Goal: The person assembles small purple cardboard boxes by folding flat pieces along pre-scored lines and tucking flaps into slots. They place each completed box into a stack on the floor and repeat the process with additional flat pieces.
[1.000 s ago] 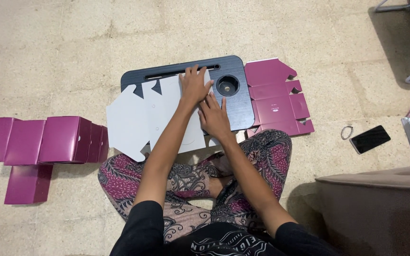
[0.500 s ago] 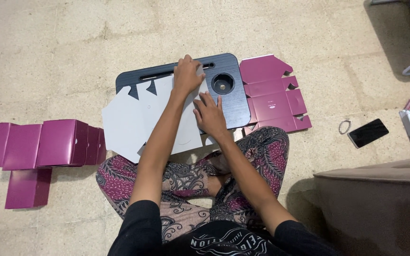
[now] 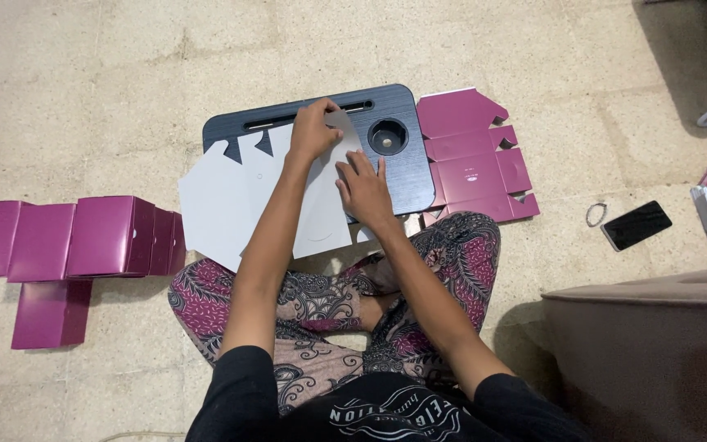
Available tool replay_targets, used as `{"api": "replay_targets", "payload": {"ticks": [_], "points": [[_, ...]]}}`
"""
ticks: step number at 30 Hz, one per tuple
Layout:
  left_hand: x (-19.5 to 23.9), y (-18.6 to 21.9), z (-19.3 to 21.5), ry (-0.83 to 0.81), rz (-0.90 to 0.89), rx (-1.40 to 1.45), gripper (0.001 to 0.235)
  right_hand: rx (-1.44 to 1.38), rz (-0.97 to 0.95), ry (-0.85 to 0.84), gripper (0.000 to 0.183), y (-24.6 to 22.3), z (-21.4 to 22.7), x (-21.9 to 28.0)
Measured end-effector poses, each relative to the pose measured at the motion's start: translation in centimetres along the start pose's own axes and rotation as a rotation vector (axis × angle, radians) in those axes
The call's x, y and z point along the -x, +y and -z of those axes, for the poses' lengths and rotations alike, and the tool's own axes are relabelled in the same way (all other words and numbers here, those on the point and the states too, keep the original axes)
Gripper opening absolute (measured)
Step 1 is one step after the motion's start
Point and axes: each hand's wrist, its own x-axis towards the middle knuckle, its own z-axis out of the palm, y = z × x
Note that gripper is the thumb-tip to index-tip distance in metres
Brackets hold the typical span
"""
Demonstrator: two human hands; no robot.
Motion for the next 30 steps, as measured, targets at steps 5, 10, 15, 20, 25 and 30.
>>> {"api": "replay_targets", "payload": {"ticks": [5, 10, 15, 20, 25, 30], "points": [[-1.0, -1.8, -2.4, 0.081, 0.017, 0.074, 0.042, 0.009, 0.001, 0.008, 0.039, -0.3, 0.4, 0.2], [-0.2, -0.8, -1.0, 0.097, 0.161, 0.211, 0.041, -0.004, 0.048, 0.052, 0.032, -0.6, 0.4, 0.1], [-1.2, -3.0, -2.3, 0.004, 0.204, 0.288, 0.051, 0.02, 0.066, 0.099, 0.032, -0.3, 0.1, 0.0], [-0.4, -1.7, -2.9, 0.076, 0.038, 0.065, 0.027, 0.12, -0.024, -0.044, 0.051, -1.4, 0.7, -0.1], [0.0, -2.5, -3.2, 0.072, -0.123, -0.093, 0.024, 0.135, -0.072, -0.134, 0.056, -1.8, 1.0, -0.6], [1.6, -1.4, -2.0, 0.002, -0.227, -0.121, 0.017, 0.217, -0.044, -0.131, 0.057, -0.9, 0.3, -1.5]]}}
